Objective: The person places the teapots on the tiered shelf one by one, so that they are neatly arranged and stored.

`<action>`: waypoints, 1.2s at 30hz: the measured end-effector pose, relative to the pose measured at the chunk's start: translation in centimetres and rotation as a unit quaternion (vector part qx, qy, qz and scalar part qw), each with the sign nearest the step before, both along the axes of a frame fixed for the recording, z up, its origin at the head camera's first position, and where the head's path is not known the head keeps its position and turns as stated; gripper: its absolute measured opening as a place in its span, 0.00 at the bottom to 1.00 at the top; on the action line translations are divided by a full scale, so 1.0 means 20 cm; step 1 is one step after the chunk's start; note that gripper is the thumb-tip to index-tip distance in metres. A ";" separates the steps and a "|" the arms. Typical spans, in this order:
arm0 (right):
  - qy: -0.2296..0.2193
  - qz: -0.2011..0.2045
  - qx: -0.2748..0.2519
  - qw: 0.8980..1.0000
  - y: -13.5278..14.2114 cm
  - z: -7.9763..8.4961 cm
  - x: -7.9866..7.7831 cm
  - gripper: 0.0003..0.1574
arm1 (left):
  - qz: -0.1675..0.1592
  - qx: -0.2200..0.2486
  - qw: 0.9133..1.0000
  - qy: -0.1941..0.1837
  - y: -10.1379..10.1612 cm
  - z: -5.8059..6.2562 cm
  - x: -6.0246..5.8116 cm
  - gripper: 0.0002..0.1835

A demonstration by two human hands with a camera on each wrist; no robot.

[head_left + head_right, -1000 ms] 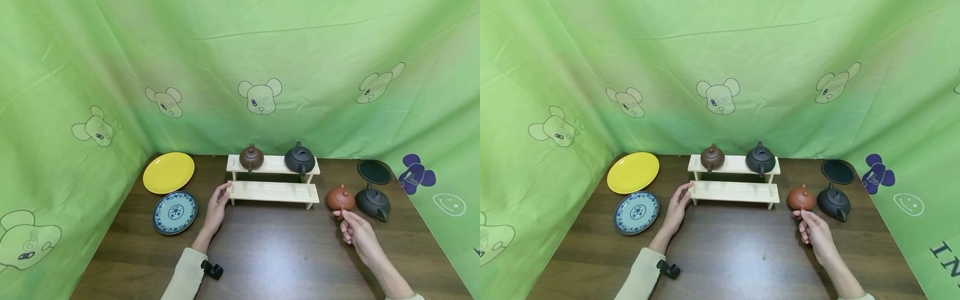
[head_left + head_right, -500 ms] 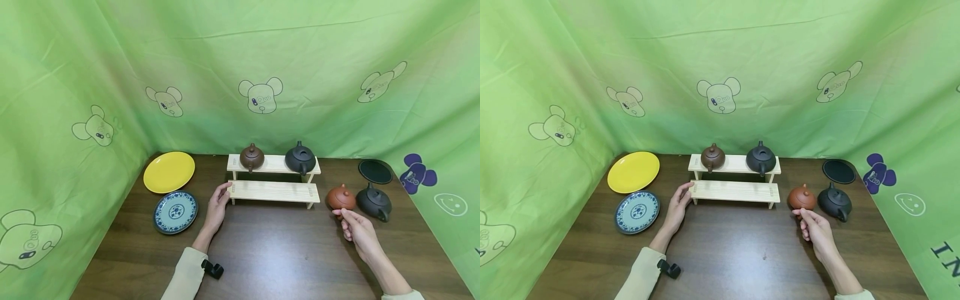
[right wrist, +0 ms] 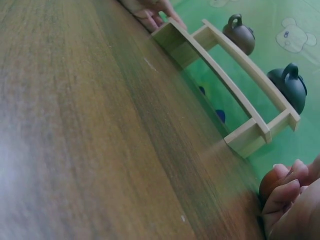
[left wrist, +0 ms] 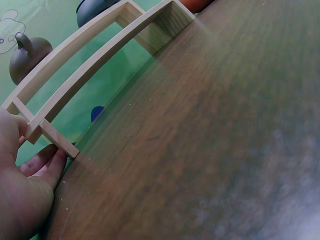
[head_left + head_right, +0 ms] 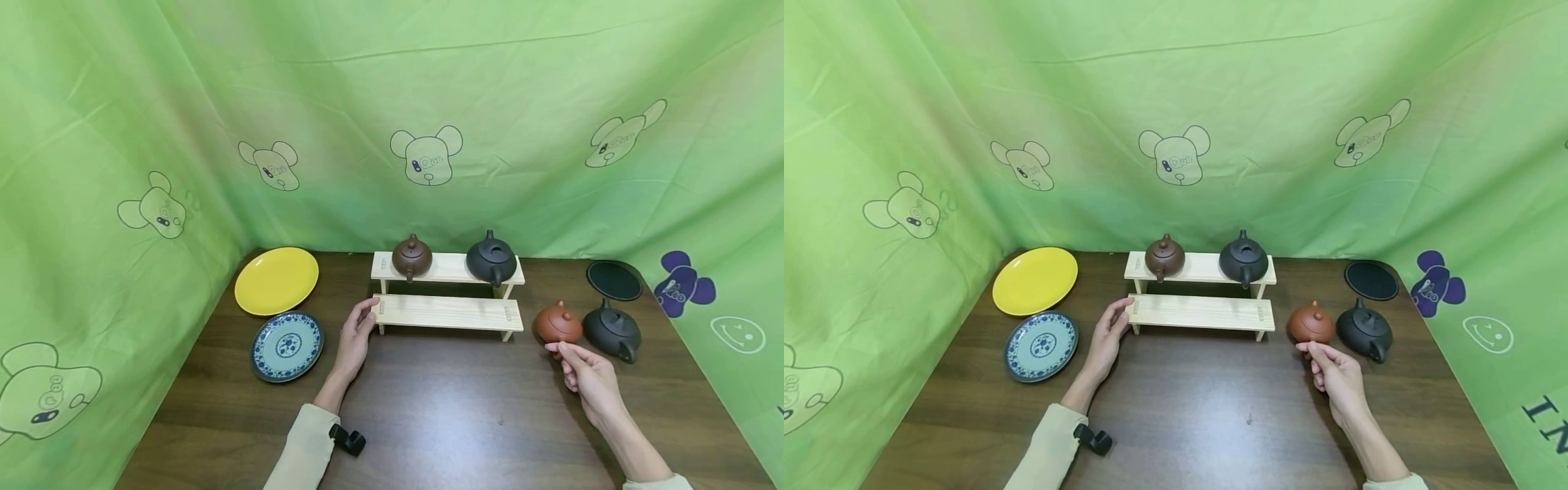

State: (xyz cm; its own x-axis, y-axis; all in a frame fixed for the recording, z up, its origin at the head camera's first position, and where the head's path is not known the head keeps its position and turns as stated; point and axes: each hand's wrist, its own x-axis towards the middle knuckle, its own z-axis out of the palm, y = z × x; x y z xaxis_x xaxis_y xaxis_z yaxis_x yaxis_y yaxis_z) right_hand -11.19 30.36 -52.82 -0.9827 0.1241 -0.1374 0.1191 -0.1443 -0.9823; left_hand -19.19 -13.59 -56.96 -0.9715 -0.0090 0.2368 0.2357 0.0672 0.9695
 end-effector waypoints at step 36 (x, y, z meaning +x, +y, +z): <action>0.095 -0.014 -0.014 0.995 -0.07 0.12 0.10 0.20 | -0.003 0.000 1.000 0.013 -0.02 -0.10 -0.05 0.19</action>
State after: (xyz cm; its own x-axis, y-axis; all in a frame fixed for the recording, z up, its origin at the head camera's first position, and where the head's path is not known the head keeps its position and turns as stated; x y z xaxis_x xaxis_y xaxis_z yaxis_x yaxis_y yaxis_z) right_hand -9.14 28.90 -50.52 -0.9876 0.1500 0.0460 -0.0718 -0.1717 -0.9825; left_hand -20.16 -14.08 -58.96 -0.9653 -0.0025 0.2612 0.2605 0.0648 0.9633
